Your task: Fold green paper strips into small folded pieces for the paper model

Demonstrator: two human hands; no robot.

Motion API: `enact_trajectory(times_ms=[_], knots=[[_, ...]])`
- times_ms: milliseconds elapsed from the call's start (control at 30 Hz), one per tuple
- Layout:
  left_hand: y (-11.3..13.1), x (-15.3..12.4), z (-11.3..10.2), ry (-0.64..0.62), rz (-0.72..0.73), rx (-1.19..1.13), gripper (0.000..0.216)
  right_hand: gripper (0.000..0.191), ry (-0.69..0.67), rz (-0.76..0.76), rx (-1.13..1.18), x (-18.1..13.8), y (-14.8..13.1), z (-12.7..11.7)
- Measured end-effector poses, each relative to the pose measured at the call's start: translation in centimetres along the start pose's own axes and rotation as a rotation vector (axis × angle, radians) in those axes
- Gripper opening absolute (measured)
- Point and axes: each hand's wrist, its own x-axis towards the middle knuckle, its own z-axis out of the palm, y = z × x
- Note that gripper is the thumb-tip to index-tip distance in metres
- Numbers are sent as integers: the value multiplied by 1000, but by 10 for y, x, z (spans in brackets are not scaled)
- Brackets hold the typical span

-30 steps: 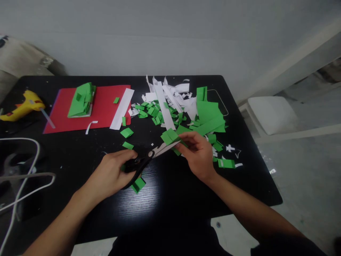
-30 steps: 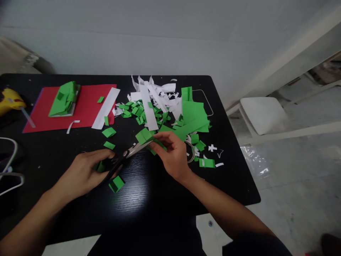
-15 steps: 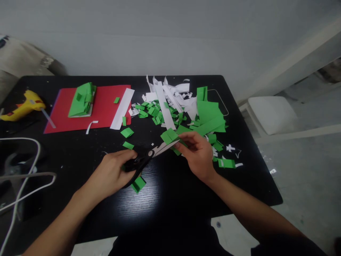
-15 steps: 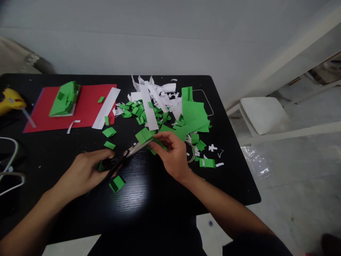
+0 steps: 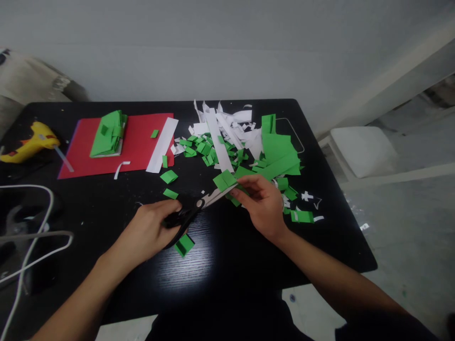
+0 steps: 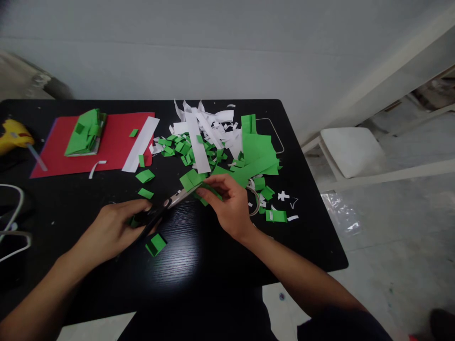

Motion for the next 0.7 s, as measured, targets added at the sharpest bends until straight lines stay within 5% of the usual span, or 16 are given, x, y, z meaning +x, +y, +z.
enact_trajectory(times_ms=[700], knots=[[-5, -2, 1, -5, 15, 33, 27, 20, -2, 0, -48, 1, -2, 1]])
